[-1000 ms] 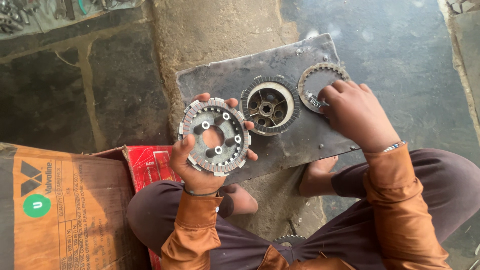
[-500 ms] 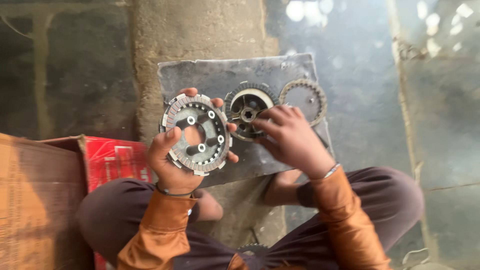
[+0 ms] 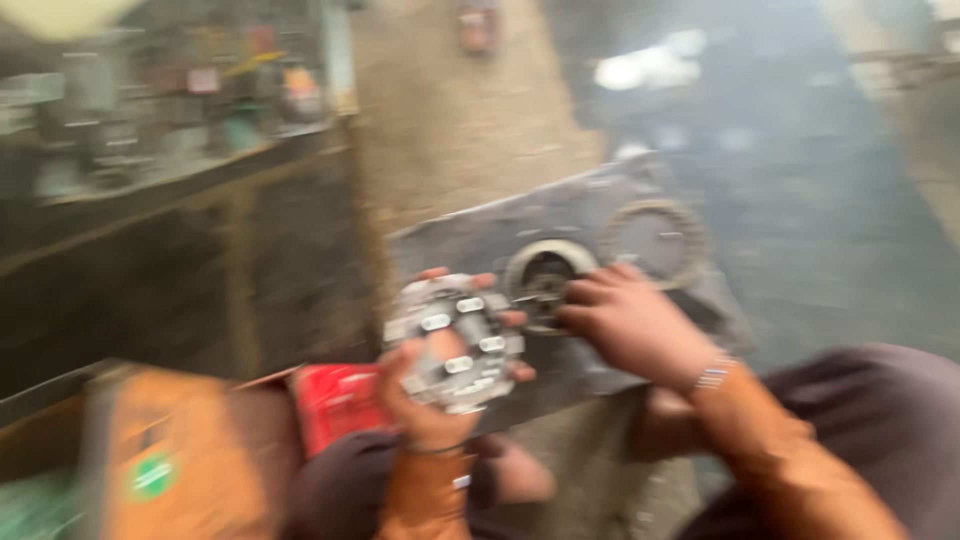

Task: The person assembles a motorcycle clutch by placing friction plates and metal plates into the clutch hub, then inserting the pressure plate by hand.

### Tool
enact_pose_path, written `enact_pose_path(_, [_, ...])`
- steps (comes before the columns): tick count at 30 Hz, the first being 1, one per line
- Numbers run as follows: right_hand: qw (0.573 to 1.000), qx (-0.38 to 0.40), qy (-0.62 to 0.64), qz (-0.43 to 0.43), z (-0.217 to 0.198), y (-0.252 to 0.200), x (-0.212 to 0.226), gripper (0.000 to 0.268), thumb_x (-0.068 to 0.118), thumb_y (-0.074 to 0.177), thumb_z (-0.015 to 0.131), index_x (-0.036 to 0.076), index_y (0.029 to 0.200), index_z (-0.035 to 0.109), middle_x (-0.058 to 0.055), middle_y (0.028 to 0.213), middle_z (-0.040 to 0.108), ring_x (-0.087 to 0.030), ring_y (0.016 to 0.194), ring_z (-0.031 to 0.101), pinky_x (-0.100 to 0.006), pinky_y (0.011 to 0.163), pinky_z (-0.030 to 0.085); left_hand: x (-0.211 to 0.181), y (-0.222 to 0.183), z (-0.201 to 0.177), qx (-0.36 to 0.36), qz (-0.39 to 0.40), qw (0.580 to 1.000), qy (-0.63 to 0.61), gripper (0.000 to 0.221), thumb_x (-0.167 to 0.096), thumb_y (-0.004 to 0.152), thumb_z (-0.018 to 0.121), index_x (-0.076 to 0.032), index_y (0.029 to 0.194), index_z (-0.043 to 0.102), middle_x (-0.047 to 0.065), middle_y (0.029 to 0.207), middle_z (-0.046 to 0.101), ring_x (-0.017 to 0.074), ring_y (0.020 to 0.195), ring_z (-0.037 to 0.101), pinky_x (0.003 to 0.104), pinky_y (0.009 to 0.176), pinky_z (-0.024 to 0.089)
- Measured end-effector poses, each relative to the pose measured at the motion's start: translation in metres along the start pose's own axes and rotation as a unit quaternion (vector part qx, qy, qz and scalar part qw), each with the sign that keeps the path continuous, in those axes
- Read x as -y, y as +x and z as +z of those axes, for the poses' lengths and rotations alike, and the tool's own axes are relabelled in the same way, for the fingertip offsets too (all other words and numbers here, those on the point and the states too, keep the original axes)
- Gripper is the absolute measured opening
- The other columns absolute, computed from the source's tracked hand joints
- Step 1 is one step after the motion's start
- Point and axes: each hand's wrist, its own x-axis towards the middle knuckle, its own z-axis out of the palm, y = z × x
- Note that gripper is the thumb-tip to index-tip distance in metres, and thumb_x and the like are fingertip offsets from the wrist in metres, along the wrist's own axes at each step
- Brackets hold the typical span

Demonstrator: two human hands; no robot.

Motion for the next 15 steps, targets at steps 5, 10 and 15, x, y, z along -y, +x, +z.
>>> enact_pose_path(5, [0.998, -0.054, 0.025, -0.004, -0.004, -0.003, 0.000, 0.023, 0.012, 0.081, 0.073, 0.011, 0.104, 0.074, -0.004, 0.099, 0.066, -0.025, 0.098, 0.061, -0.039, 0.086, 0.044, 0.004, 0.002, -0.001, -0.019, 0.015, 0.999, 0.048, 0.075, -0.034, 0.091, 0.069, -0.011, 0.156, 0.039, 0.029, 0.146, 0.047, 0.0529, 0.122, 0.057, 0.067, 0.076, 0.061])
enact_pose_path(10, [0.996, -0.068, 0.060, -0.007, -0.012, -0.004, -0.005, 0.023, 0.015, 0.081, 0.076, 0.010, 0.103, 0.073, -0.005, 0.101, 0.067, -0.026, 0.097, 0.062, -0.040, 0.085, 0.044, 0.010, 0.006, -0.003, -0.013, 0.002, 1.000, 0.013, 0.071, -0.031, 0.092, 0.069, -0.012, 0.153, 0.039, 0.029, 0.142, 0.048, 0.0515, 0.119, 0.059, 0.067, 0.075, 0.062])
enact_pose_path(15, [0.994, -0.065, 0.088, 0.003, -0.016, -0.001, -0.001, 0.020, 0.017, 0.080, 0.076, 0.012, 0.100, 0.073, -0.004, 0.096, 0.067, -0.027, 0.095, 0.062, -0.041, 0.085, 0.045, 0.007, 0.005, 0.002, -0.004, 0.001, 1.000, 0.000, 0.070, -0.030, 0.092, 0.067, -0.013, 0.153, 0.037, 0.026, 0.142, 0.048, 0.0493, 0.120, 0.060, 0.066, 0.078, 0.062])
